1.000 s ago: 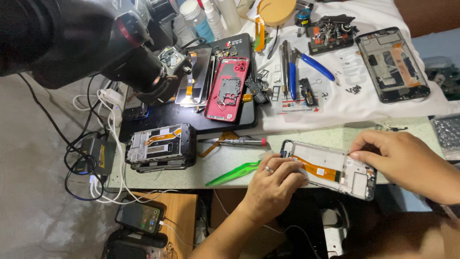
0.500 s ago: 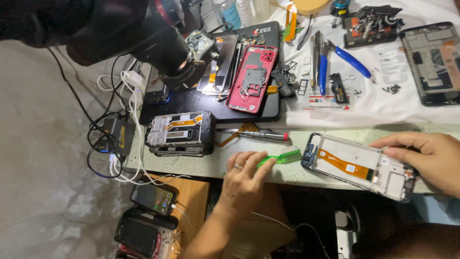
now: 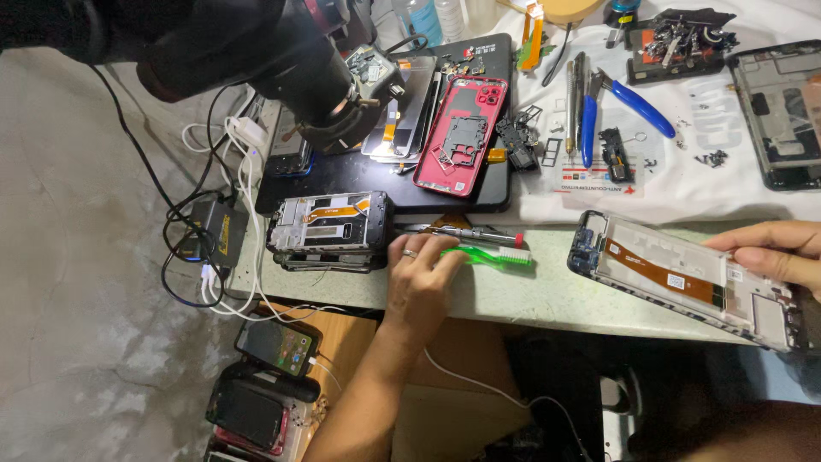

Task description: The person cleans a small black electronic component with a green brush, then uses a metal tool to scrape residue from the edges of a black smartphone back cover. The person handles the component and phone parts on a cluttered workbench with various tools and disassembled devices.

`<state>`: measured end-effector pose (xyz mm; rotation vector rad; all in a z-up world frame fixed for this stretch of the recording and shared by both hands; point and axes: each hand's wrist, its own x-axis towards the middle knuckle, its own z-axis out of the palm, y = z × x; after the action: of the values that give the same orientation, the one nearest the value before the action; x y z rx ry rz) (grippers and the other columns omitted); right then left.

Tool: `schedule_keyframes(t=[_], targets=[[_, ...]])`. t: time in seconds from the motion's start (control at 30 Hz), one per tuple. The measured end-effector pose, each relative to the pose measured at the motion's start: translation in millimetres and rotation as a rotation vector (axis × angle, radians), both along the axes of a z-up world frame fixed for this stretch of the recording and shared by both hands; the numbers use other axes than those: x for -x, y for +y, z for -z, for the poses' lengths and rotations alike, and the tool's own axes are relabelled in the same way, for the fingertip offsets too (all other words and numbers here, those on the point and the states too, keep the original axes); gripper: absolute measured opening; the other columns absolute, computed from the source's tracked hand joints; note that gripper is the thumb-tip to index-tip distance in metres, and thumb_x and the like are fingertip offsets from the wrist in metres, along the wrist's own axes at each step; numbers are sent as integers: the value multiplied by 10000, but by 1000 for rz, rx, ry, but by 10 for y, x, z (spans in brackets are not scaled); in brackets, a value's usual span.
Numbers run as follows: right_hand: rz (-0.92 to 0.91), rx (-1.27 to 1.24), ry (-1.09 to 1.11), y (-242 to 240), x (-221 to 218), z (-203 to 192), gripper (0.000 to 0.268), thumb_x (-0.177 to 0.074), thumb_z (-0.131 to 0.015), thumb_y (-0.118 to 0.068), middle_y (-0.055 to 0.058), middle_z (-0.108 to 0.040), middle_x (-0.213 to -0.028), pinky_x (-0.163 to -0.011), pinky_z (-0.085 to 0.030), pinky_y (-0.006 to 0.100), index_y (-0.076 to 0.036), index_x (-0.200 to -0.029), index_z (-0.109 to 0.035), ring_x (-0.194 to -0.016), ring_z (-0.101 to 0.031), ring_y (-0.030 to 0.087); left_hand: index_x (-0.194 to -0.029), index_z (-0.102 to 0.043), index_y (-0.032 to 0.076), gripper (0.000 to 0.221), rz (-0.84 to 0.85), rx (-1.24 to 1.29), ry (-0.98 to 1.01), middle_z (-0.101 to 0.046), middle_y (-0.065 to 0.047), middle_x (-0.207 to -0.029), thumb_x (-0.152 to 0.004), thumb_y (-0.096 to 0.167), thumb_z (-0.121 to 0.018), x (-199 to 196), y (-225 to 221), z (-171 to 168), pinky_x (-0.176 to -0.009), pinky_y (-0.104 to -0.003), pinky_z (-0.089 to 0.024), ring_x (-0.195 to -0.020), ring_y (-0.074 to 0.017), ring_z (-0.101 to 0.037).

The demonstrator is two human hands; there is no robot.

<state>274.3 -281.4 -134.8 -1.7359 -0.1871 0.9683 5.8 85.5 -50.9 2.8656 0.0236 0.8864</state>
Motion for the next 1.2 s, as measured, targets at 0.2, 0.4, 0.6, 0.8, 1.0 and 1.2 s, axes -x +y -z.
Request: schedule_keyframes(t=[0.2,0.4,0.6,0.8,1.0,1.2], targets=[[107,-70,164,119,127,-170,351,-1035,-492,-44,365,-766,-1117,-804,-595,537,133,-1284,-665,-942,-766,427,-1030,-732,91,279,-17,-14,-48,-668,-101,-1214,-760,34,-693,-50,-68,-51,-1010,-464,-450,-1111,-298,-644],[68,-158,184,206,193,-82,311,-1038,-539,-68,299,-775,-1096,-789,-614,446,109,-1261,-664,-895,-756,311,-1260,-692,69,345,447,104,-217,-602,-158,-1355,-932,85,-799,-276,-459,-261,-1097,-472,-533,-1253,-321,-620],[62,-317,213,-1,63,-45,395,-1099,-516,-228,268,-753,-1070,-775,-598,474,96,-1282,-649,-872,-705,300,-1154,-682,32,233,484,157,-222,-724,-108,-1177,-932,-20,-726,-591,-608,-268,-1008,-410,-619,-1126,-313,-727],[-31,-1040,180,414,335,-547,544,-1068,-473,-478,193,-712,-1146,-938,-569,440,13,-1193,-670,-1082,-692,272,-1110,-703,-73,176,322,1416,-3,-739,-123,-936,-993,50,-751,-653,-966,17,-762,-309,-586,-818,-157,-687],[290,-514,52,782,626,-695,111,-994,-620,-112,47,-703,-1013,-795,-591,320,-39,-1078,-625,-903,-690,142,-1112,-688,-111,251,325,1786,55,-748,-168,-988,-968,89,-736,-702,-997,186,-694,-315,-638,-804,-173,-731],[315,-431,47,832,610,-696,145,-959,-640,-100,25,-699,-950,-726,-586,274,-42,-1090,-665,-843,-690,106,-1137,-688,-116,279,341,1846,70,-754,-178,-1013,-948,81,-744,-730,-975,267,-705,-331,-645,-802,-197,-744]])
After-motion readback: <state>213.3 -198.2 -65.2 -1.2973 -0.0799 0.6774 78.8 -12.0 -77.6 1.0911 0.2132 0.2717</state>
